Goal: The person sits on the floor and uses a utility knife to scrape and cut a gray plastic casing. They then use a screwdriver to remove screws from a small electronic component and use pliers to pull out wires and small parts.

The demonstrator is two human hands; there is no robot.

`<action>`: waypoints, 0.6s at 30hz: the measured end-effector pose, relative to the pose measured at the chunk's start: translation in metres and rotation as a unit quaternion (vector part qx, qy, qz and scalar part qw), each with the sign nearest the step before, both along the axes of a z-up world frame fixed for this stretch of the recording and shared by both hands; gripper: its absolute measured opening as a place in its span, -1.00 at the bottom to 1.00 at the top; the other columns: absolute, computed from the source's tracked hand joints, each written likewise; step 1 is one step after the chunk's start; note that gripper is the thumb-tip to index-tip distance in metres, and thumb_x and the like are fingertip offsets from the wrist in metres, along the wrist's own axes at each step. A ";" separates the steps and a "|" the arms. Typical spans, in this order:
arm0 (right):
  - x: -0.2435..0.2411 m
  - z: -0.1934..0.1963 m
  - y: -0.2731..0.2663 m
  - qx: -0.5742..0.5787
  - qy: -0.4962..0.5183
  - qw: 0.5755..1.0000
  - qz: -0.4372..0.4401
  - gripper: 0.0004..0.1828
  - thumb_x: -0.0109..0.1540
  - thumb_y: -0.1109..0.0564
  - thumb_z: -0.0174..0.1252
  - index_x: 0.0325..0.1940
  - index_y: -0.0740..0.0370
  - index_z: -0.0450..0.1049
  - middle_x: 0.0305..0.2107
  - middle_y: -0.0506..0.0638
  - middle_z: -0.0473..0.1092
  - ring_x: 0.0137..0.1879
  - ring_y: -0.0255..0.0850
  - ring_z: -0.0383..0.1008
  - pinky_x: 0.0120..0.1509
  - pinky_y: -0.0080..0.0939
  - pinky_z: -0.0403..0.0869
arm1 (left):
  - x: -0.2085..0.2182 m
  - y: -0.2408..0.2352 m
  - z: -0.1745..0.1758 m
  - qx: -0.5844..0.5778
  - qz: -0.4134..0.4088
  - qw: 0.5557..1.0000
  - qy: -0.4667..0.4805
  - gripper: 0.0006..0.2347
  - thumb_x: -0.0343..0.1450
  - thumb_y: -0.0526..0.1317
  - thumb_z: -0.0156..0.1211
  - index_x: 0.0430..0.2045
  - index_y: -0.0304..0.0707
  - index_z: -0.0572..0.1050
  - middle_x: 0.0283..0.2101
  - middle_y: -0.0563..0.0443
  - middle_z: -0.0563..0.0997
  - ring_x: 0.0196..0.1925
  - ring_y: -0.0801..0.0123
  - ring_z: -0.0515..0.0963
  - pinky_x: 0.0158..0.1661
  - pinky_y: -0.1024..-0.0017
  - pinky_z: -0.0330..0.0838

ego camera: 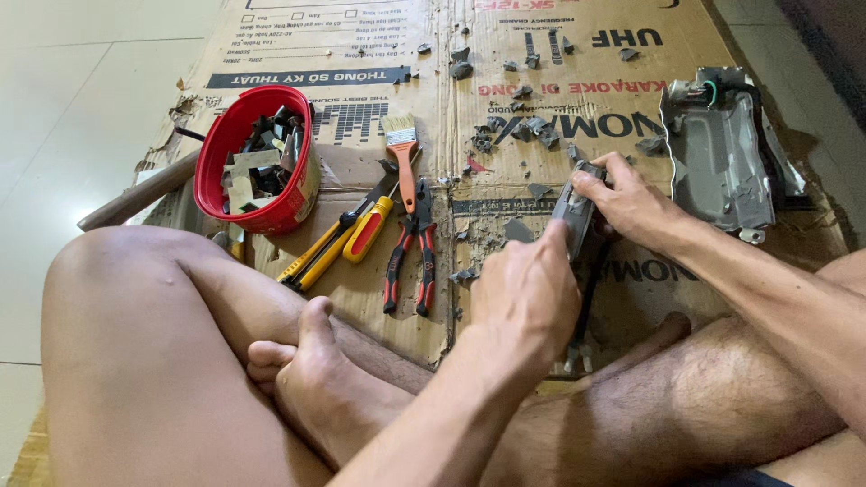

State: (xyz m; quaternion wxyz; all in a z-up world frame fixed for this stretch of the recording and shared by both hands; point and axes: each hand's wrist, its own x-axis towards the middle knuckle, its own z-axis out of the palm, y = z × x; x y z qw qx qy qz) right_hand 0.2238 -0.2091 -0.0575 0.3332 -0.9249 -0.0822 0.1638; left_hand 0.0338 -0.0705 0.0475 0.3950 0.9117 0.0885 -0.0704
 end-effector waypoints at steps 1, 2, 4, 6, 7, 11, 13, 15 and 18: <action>-0.006 0.008 0.001 0.001 0.000 1.000 0.001 -0.33 0.29 -0.38 0.04 0.32 0.05 0.34 0.09 0.37 0.42 0.15 0.25 0.47 0.22 0.14 0.47 | 0.000 0.003 -0.003 0.001 0.001 1.000 0.000 -0.60 0.40 -0.44 -0.13 0.17 -0.36 0.35 -0.34 -0.59 0.64 -0.24 -0.31 0.70 -0.16 -0.19 0.59; -0.012 0.015 0.002 -0.010 0.008 1.000 -0.003 -0.31 0.28 -0.40 0.04 0.33 0.03 0.33 0.10 0.35 0.42 0.14 0.23 0.48 0.22 0.14 0.47 | 0.000 0.005 -0.006 -0.018 -0.002 1.000 0.007 -0.62 0.38 -0.44 -0.13 0.13 -0.43 0.32 -0.35 -0.61 0.62 -0.25 -0.30 0.70 -0.21 -0.20 0.58; -0.013 0.022 0.004 -0.018 0.012 1.000 -0.008 -0.29 0.26 -0.42 0.04 0.34 0.01 0.32 0.11 0.34 0.42 0.13 0.21 0.49 0.23 0.14 0.47 | 0.002 0.009 -0.006 -0.035 -0.007 0.999 0.010 -0.64 0.37 -0.45 -0.12 0.09 -0.51 0.28 -0.35 -0.63 0.61 -0.27 -0.30 0.69 -0.26 -0.21 0.57; -0.009 0.015 0.003 -0.033 0.010 0.999 -0.002 -0.31 0.26 -0.47 0.02 0.33 -0.10 0.32 0.04 0.28 0.46 -0.05 0.12 0.57 0.23 0.19 0.47 | 0.000 0.008 -0.004 -0.082 0.007 0.997 0.012 -0.69 0.44 -0.40 -0.19 0.07 -0.56 0.26 -0.30 -0.69 0.59 -0.22 -0.32 0.67 -0.19 -0.27 0.55; -0.011 0.019 0.004 -0.034 0.010 0.999 -0.002 -0.31 0.26 -0.47 0.02 0.33 -0.10 0.32 0.04 0.28 0.46 -0.05 0.12 0.57 0.23 0.19 0.47 | 0.003 0.005 -0.001 -0.083 0.006 0.996 0.012 -0.69 0.44 -0.40 -0.19 0.07 -0.56 0.26 -0.30 -0.69 0.59 -0.22 -0.32 0.67 -0.19 -0.27 0.55; -0.015 0.024 0.006 -0.030 0.008 1.000 0.000 -0.33 0.28 -0.43 0.01 0.33 -0.06 0.33 0.05 0.33 0.45 0.11 0.19 0.51 0.26 0.20 0.43 | 0.013 -0.001 0.001 -0.096 0.062 0.990 0.079 -0.68 0.43 -0.28 -0.17 0.03 -0.52 0.25 -0.19 -0.61 0.59 0.01 -0.39 0.60 -0.02 -0.21 0.47; -0.018 0.027 0.007 -0.023 0.002 1.000 0.000 -0.35 0.30 -0.41 0.01 0.32 -0.02 0.34 0.04 0.36 0.45 0.12 0.21 0.50 0.24 0.22 0.44 | 0.013 0.000 0.002 -0.096 0.071 0.990 0.072 -0.68 0.42 -0.26 -0.15 0.02 -0.50 0.28 -0.20 -0.58 0.60 0.01 -0.37 0.61 -0.04 -0.19 0.49; -0.025 0.037 0.007 -0.043 0.015 0.999 -0.009 -0.28 0.24 -0.48 0.01 0.35 -0.11 0.31 0.07 0.32 0.45 0.16 0.18 0.49 0.28 0.16 0.42 | 0.010 0.000 0.007 -0.044 0.014 0.997 0.058 -0.65 0.38 -0.33 -0.12 0.05 -0.56 0.26 -0.19 -0.64 0.60 -0.02 -0.44 0.61 -0.04 -0.26 0.47; -0.022 0.032 0.006 -0.036 0.010 0.999 -0.007 -0.31 0.27 -0.45 0.00 0.36 -0.09 0.31 0.06 0.35 0.45 0.12 0.20 0.50 0.26 0.18 0.42 | 0.007 -0.007 0.006 0.009 0.000 0.999 0.051 -0.67 0.40 -0.42 -0.17 0.07 -0.53 0.28 -0.23 -0.66 0.61 -0.04 -0.38 0.64 0.00 -0.17 0.55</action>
